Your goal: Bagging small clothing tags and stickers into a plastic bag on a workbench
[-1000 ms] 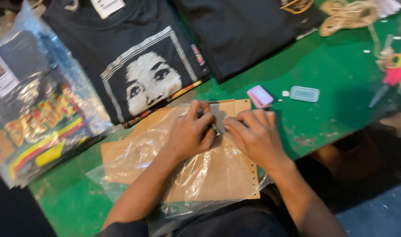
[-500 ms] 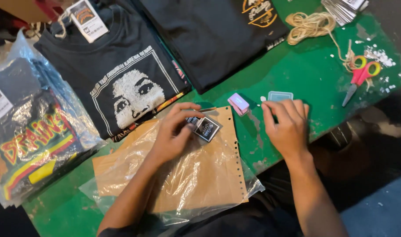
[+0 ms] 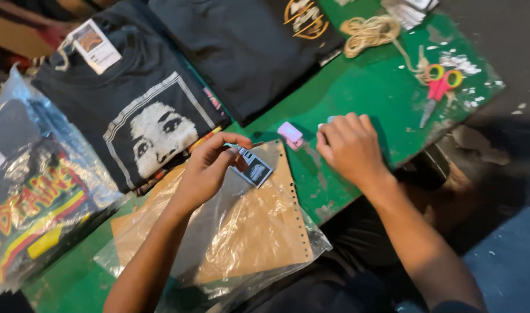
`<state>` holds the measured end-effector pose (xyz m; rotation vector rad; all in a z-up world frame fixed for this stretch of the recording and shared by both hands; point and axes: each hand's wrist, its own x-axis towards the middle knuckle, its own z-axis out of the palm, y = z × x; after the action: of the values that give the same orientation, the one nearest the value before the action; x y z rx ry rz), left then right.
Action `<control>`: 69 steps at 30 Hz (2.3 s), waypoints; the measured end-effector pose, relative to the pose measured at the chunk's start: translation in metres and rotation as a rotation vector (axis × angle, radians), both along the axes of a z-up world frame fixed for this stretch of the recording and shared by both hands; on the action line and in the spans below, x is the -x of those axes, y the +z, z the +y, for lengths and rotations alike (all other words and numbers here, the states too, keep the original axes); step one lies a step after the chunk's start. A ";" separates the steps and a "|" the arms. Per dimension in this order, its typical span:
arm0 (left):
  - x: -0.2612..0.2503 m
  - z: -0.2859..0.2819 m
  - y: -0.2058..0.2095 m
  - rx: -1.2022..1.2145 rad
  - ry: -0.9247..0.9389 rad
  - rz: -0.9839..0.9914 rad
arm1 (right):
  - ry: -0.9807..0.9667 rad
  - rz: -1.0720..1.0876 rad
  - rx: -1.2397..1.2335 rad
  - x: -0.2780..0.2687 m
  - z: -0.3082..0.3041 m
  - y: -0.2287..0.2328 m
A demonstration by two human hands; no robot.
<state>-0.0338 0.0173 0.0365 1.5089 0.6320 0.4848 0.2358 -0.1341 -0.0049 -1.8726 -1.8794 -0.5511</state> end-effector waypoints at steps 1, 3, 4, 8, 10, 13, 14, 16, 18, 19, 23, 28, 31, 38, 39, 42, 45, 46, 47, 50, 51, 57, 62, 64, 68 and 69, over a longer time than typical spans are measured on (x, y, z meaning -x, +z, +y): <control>-0.010 0.000 0.001 -0.004 -0.011 -0.006 | -0.011 -0.006 -0.004 -0.015 -0.003 0.005; -0.023 -0.004 0.002 -0.220 0.030 0.012 | -0.093 0.052 -0.053 -0.040 -0.009 0.015; -0.034 -0.004 0.001 -0.217 0.030 0.011 | -0.092 0.050 -0.050 -0.066 -0.016 0.009; -0.062 0.001 -0.026 -0.713 -0.190 0.100 | -0.273 0.112 -0.126 -0.161 -0.031 -0.020; -0.071 0.002 -0.042 -0.815 -0.257 0.109 | -0.298 0.072 -0.171 -0.197 -0.033 -0.032; -0.078 -0.002 -0.049 -0.911 -0.276 0.297 | -0.363 0.003 -0.154 -0.221 -0.032 -0.045; -0.079 -0.002 -0.048 -0.907 -0.279 0.303 | -0.370 0.014 -0.164 -0.220 -0.031 -0.046; -0.081 -0.003 -0.047 -0.897 -0.280 0.307 | -0.375 0.023 -0.167 -0.213 -0.032 -0.048; -0.083 -0.002 -0.046 -0.867 -0.248 0.292 | -0.555 0.037 -0.049 -0.201 -0.028 -0.050; -0.082 -0.001 -0.048 -0.867 -0.244 0.290 | -0.553 0.034 -0.050 -0.178 -0.023 -0.039; -0.079 0.003 -0.055 -0.711 -0.184 0.151 | -0.139 0.283 -0.135 -0.090 -0.009 0.001; -0.075 0.005 -0.054 -0.525 -0.109 -0.051 | 0.268 0.578 0.031 0.005 0.007 0.036; -0.073 0.007 -0.075 -0.386 -0.064 -0.094 | 0.355 0.462 0.123 0.020 0.019 0.021; -0.068 0.007 -0.068 -0.102 -0.030 -0.198 | 0.266 0.552 -0.053 0.023 0.031 -0.017; -0.068 0.009 -0.061 -0.069 -0.044 -0.217 | 0.211 0.551 -0.099 0.023 0.032 -0.020; -0.069 0.009 -0.058 -0.007 -0.067 -0.251 | 0.209 0.540 -0.126 0.026 0.033 -0.001; -0.069 0.008 -0.062 -0.021 -0.123 -0.291 | 0.198 0.599 -0.146 0.022 0.029 -0.019; -0.071 0.009 -0.060 -0.020 -0.128 -0.292 | 0.193 0.598 -0.147 0.020 0.030 -0.021; -0.071 0.008 -0.059 -0.059 -0.140 -0.300 | 0.192 0.608 -0.147 0.019 0.030 -0.023; -0.073 0.009 -0.060 -0.153 -0.154 -0.292 | 0.202 0.616 -0.138 0.016 0.031 -0.028; -0.073 0.008 -0.061 -0.207 -0.156 -0.277 | 0.213 0.613 -0.128 0.015 0.030 -0.029; -0.073 0.004 -0.067 -0.059 -0.111 -0.239 | 0.305 0.695 -0.073 0.020 0.027 -0.011; -0.072 0.007 -0.056 -0.021 -0.096 -0.223 | 0.276 0.671 -0.013 0.021 0.028 -0.012; -0.072 0.007 -0.056 -0.016 -0.093 -0.221 | 0.240 0.633 0.017 0.021 0.028 -0.014; -0.072 0.007 -0.058 0.003 -0.092 -0.219 | 0.226 0.606 0.056 0.019 0.029 -0.017; -0.073 0.007 -0.059 -0.022 -0.098 -0.222 | 0.227 0.609 0.069 0.019 0.028 -0.016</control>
<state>0.0389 0.0241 -0.0221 1.4739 0.3787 0.5758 0.2168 -0.1061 -0.0208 -1.5910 -1.6646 0.1533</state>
